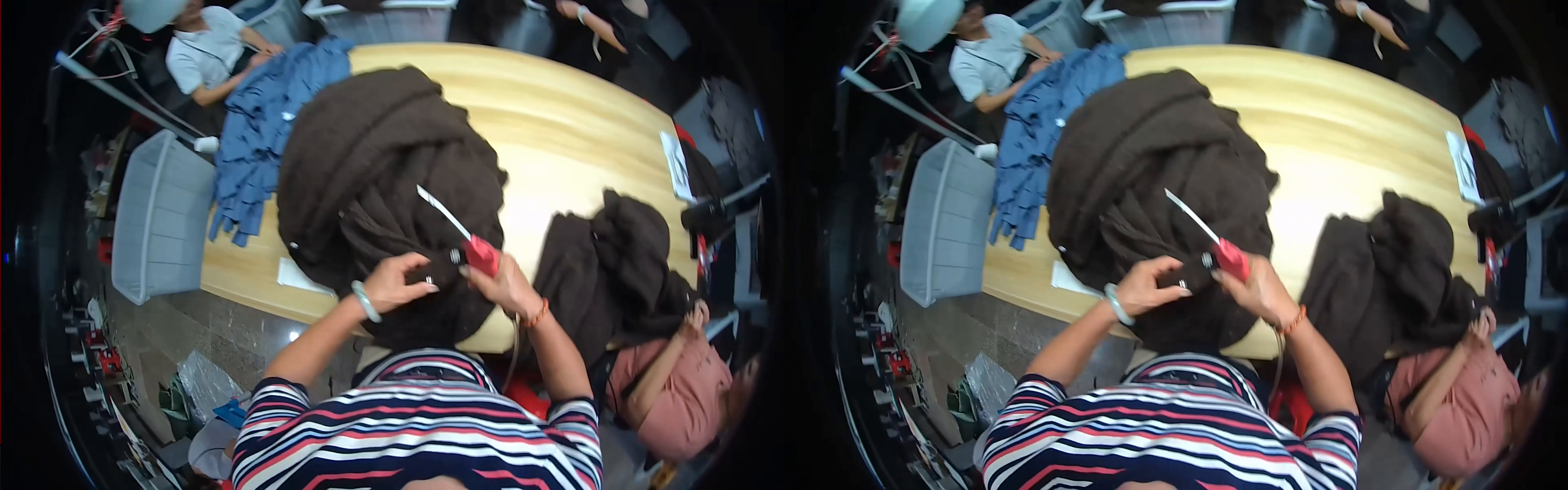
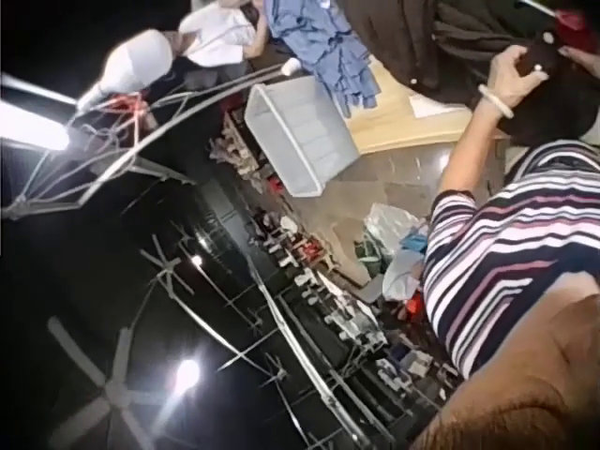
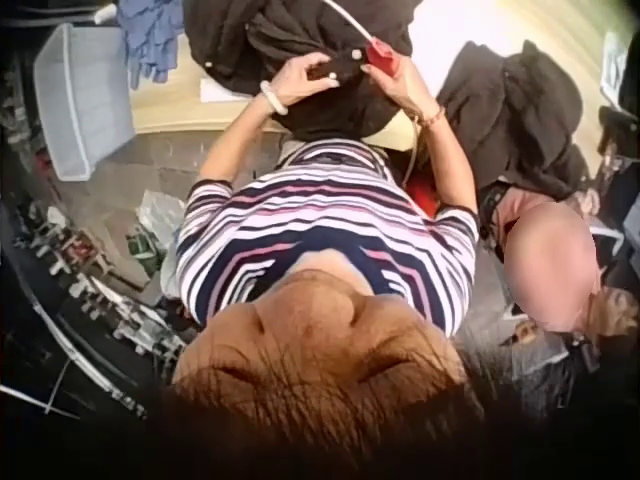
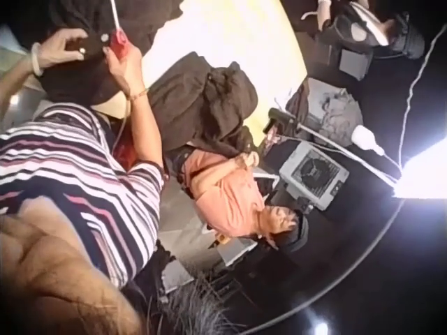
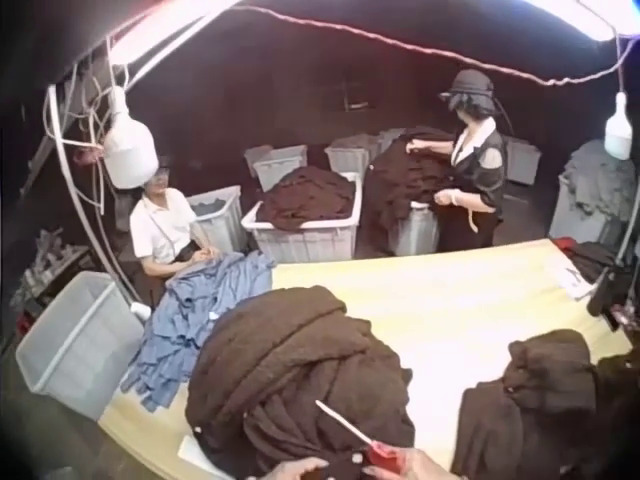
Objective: Use scissors to trim loose threads from brown knitted garments.
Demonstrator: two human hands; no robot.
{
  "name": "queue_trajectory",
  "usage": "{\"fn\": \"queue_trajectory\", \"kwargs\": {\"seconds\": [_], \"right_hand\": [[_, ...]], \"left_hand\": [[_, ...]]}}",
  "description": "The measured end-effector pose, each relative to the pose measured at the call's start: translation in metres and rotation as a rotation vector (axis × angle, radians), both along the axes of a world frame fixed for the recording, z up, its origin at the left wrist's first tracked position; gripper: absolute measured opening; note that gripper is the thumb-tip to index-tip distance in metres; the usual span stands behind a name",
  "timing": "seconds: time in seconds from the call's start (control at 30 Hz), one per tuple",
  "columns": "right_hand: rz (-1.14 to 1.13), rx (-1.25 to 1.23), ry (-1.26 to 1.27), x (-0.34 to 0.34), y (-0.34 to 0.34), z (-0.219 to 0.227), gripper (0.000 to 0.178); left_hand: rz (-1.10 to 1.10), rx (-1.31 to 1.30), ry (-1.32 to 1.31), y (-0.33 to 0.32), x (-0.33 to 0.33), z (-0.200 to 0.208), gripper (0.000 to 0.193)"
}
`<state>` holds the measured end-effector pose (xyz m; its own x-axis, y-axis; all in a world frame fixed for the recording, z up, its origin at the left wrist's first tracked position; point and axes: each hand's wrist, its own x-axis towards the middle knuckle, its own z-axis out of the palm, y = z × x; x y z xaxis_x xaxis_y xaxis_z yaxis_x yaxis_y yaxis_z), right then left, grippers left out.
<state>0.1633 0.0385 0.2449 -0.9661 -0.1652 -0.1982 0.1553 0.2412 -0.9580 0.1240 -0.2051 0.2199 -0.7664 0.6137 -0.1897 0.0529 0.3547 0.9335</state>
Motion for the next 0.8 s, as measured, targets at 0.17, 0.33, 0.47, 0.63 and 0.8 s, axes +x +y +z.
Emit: {"fn": "queue_trajectory", "kwargs": {"seconds": [0.17,0.33,0.47,0.63,0.8], "right_hand": [[-0.011,0.086,-0.001,-0.026,0.02,0.014,0.023],[-0.052,0.14,0.002,-0.032,0.027,-0.003,0.023],[-0.101,0.109,0.032,-0.035,0.034,-0.011,0.023],[-0.098,0.124,-0.002,-0.042,0.04,-0.011,0.025],[-0.101,0.196,-0.06,-0.05,0.046,-0.024,0.025]], "left_hand": [[0.069,-0.104,0.25,-0.031,-0.006,-0.009,0.027],[0.059,0.035,0.05,-0.024,-0.002,0.001,0.028],[-0.067,-0.023,0.028,-0.033,-0.007,0.006,0.03],[-0.018,-0.007,0.008,-0.033,-0.011,0.008,0.02],[0.026,0.177,-0.009,-0.018,-0.023,0.008,0.01]]}}
